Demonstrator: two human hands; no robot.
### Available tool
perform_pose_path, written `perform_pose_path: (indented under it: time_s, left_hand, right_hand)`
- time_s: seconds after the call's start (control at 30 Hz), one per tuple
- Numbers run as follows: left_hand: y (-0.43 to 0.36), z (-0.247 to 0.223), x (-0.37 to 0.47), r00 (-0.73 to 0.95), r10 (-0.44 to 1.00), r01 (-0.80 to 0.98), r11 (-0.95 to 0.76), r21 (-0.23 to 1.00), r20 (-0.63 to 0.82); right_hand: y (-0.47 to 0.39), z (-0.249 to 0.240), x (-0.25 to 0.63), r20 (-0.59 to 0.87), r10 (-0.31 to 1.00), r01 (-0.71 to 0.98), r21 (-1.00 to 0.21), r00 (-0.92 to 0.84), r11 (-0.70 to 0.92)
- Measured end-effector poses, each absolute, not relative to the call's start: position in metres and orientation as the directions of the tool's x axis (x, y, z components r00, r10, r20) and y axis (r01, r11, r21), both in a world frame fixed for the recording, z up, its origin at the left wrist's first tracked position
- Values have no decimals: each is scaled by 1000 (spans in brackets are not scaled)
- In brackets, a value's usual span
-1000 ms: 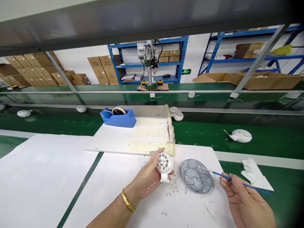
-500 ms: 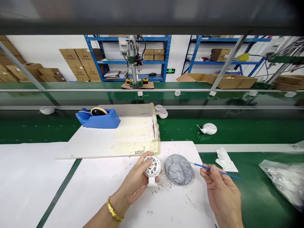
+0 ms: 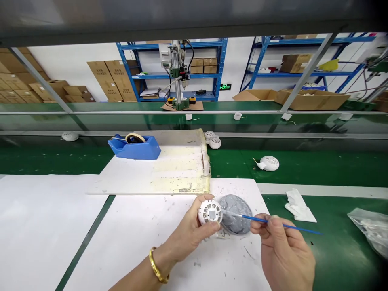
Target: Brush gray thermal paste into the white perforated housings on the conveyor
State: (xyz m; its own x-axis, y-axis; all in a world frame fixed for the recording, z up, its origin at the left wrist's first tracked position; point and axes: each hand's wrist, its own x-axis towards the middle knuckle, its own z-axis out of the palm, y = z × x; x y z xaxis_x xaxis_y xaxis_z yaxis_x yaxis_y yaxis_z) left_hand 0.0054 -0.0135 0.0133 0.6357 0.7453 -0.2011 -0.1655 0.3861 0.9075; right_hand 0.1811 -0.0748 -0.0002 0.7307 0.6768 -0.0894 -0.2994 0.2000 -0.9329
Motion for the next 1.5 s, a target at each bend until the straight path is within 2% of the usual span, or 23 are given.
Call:
perform_pose_path:
  time_s: [0.13,0.5,0.67,0.83,0.97,1.17,1.3,1.4,1.5]
  left_hand:
    - [-16,10,8,652,745,-194,346,918,-142]
    - [-16,6,8,676,728,-194,325,926,-114]
    - [-17,7,9,683,722,-196,329,924,-112]
    - [-17,5,10,665,735,-189,333,924,-129]
    - [-17,3,10,656,742,-191,341,920,-138]
    - [-16,4,9,658,740,-186,339,922,-140]
    - [-15,7,8,658,739,-195,349,917,-141]
    - [-16,9,7,657,737,-190,368,910,-161]
    - [-15,9,6,654,730,-199,419,886,-198]
  right_hand:
    - [-78,-12,174,-41,687,-173,-977,726,125]
    - [-82,-23,177,60,710,-24,-994,701,108]
    - [-81,-18,177,210,701,157,-978,682,141]
    - [-81,-8,182,447,693,402,-883,566,242]
    - [-82,1,183,517,681,452,-842,518,295]
    - [-84,15,177,557,673,462,-818,486,343]
    - [-87,18,173,492,650,392,-867,579,307]
    - [-86,15,174,320,647,207,-947,692,246]
    - [-81,12,178,94,685,-106,-964,723,244]
